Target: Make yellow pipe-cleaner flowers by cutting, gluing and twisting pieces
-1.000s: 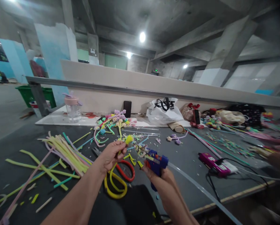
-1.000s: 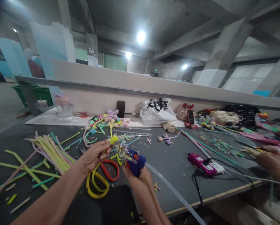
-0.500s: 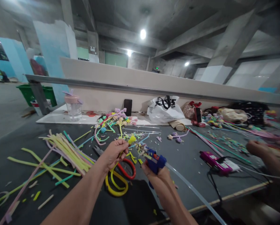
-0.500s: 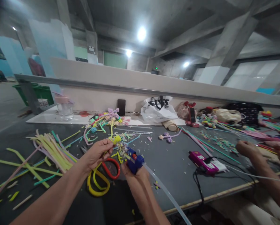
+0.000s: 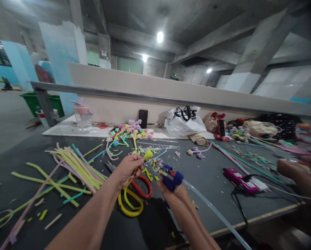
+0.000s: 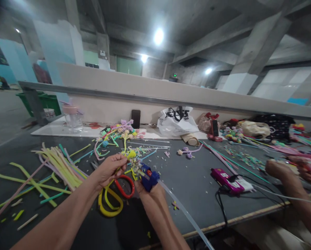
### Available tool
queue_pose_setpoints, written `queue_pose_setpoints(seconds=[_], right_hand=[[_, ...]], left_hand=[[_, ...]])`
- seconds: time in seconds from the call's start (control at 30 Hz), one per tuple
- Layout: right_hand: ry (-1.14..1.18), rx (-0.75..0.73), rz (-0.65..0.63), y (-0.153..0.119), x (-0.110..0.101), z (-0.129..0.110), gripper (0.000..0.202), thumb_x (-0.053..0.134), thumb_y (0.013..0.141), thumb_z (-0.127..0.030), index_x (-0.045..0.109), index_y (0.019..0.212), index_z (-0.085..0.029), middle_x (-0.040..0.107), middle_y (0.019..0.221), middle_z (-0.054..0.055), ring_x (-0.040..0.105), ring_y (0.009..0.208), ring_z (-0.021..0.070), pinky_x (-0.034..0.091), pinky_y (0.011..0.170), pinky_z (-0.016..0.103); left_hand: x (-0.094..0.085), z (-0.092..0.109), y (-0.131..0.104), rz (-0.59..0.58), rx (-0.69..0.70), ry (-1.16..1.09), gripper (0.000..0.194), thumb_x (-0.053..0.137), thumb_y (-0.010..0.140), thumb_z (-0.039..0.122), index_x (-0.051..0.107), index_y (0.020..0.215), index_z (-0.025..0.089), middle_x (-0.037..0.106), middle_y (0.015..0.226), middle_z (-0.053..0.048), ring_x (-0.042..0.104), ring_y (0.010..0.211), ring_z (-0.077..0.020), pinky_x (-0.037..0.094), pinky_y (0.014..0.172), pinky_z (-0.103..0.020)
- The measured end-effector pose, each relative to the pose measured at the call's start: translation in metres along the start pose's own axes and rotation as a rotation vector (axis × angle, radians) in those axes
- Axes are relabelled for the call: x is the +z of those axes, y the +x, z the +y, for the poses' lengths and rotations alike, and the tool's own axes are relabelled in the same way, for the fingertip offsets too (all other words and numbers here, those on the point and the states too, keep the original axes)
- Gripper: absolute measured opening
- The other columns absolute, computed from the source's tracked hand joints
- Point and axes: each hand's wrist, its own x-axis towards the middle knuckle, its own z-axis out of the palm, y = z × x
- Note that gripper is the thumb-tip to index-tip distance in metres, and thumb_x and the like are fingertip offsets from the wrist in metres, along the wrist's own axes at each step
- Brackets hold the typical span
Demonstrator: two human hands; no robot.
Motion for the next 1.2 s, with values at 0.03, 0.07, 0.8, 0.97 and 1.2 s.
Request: queue_pose_setpoints(seconds=[0.03,0.07,0.8,0.97,1.2], right_hand=[[0.001,-0.002,-0.011,0.000,0.000,0.000,0.026,0.062,0.062,-0.041,0.065,0.071,-0.018,0.061,0.060,0.002,0.054,0.058,0.0201,0.040,0.054,0.030],[0.002,-0.004,-0.028,0.000,-0.001,-0.001,0.026,0.061,0.062,-0.042,0.064,0.071,-0.017,0.061,0.060,0.002,0.053,0.058,0.0196,0.040,0.054,0.030],[-0.023,0.007,-0.152,0.002,-0.015,-0.014,0.035,0.057,0.067,-0.046,0.063,0.080,-0.014,0.063,0.070,0.005,0.054,0.066,0.0215,0.041,0.060,0.031],[0.045,0.014,-0.196,0.001,-0.017,-0.018,0.034,0.061,0.065,-0.045,0.066,0.082,-0.015,0.063,0.067,0.003,0.053,0.064,0.0195,0.040,0.060,0.028],[0.492,0.160,-0.306,0.009,-0.027,-0.010,0.032,0.064,0.069,-0.045,0.060,0.070,-0.014,0.057,0.058,0.000,0.047,0.051,0.0099,0.035,0.051,0.021]], left_hand=[[0.000,0.000,0.000,-0.001,-0.001,0.002,0.025,0.064,0.067,0.032,0.047,0.061,0.015,0.050,0.046,0.006,0.035,0.028,-0.0005,0.014,0.027,-0.013],[-0.001,-0.001,0.001,-0.002,-0.003,0.005,0.025,0.064,0.067,0.032,0.047,0.061,0.015,0.050,0.046,0.006,0.035,0.028,-0.0005,0.014,0.027,-0.013],[-0.004,-0.003,0.003,-0.019,-0.004,0.018,0.025,0.065,0.067,0.032,0.049,0.059,0.014,0.050,0.045,0.006,0.033,0.028,-0.0002,0.013,0.028,-0.013],[-0.004,-0.003,0.003,-0.018,-0.012,-0.006,0.025,0.066,0.066,0.030,0.049,0.057,0.013,0.049,0.045,0.005,0.032,0.028,0.0004,0.013,0.028,-0.013],[-0.014,-0.006,0.006,-0.055,-0.048,-0.087,0.019,0.064,0.069,0.028,0.056,0.068,0.010,0.049,0.052,0.004,0.034,0.033,0.0011,0.015,0.030,-0.011]])
